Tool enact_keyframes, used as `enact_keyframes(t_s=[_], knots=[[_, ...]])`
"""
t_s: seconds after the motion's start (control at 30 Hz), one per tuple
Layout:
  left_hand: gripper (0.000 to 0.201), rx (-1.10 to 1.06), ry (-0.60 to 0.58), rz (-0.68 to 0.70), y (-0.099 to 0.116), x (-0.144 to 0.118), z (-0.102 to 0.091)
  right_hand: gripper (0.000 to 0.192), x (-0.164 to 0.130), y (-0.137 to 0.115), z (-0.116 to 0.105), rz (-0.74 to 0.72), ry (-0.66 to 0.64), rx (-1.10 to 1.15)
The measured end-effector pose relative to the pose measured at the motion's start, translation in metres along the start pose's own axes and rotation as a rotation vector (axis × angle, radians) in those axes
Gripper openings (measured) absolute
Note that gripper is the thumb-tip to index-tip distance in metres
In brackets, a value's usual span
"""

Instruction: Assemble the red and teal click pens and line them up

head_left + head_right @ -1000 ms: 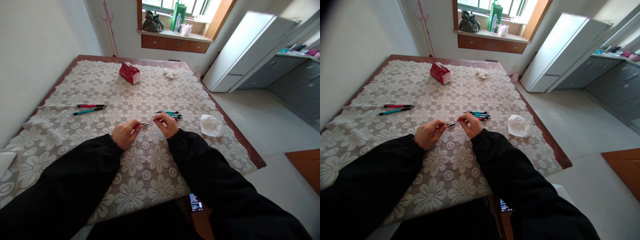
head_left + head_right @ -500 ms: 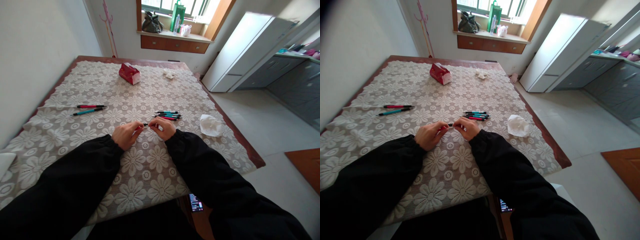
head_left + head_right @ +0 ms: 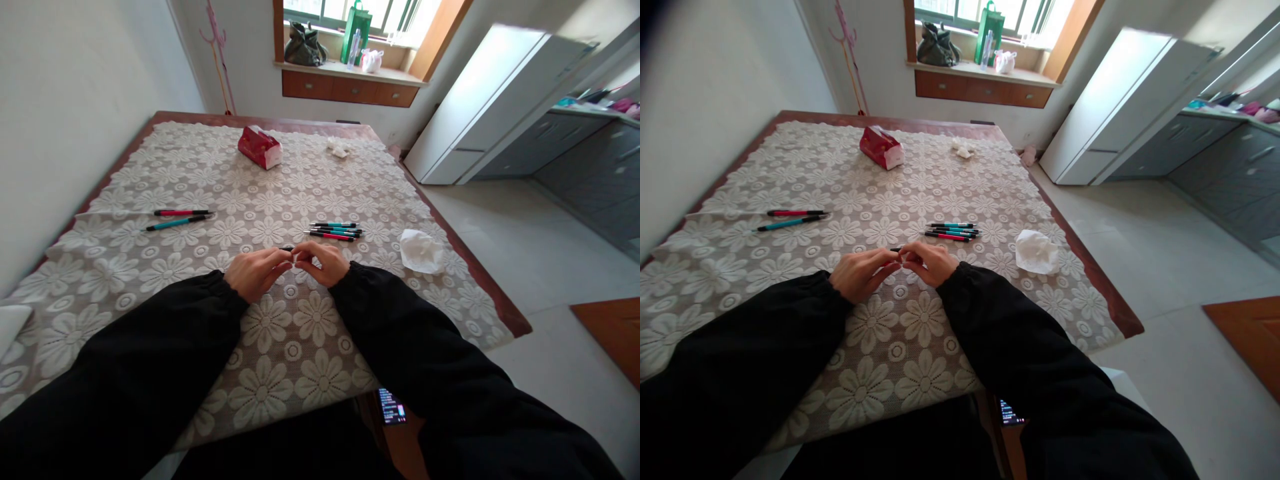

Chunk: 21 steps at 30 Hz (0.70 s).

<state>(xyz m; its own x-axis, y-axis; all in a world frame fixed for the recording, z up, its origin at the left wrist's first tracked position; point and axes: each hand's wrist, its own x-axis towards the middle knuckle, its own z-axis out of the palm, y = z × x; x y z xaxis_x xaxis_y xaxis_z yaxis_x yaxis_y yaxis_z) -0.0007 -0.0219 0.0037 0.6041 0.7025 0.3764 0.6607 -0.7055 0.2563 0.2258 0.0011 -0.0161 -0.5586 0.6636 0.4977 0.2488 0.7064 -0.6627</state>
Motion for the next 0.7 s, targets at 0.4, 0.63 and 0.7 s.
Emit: enact_keyframes(t_s=[0.4,0.63,0.7], knots=[[0.017,-0.198,0.355,-0.398,0.004,0.0,-0.005,0.039,0.005,-0.004,-0.003,0.005,-0.01,-0.39],[0.019,-0.176,0.318,-0.405,0.003,0.001,-0.004,0.029,0.003,-0.002,0.002,-0.045,-0.192,-0.474],[0.018,-0.169,0.306,-0.393,0.004,0.001,-0.005,0.019,0.004,-0.003,0.001,-0.065,-0.196,-0.472]])
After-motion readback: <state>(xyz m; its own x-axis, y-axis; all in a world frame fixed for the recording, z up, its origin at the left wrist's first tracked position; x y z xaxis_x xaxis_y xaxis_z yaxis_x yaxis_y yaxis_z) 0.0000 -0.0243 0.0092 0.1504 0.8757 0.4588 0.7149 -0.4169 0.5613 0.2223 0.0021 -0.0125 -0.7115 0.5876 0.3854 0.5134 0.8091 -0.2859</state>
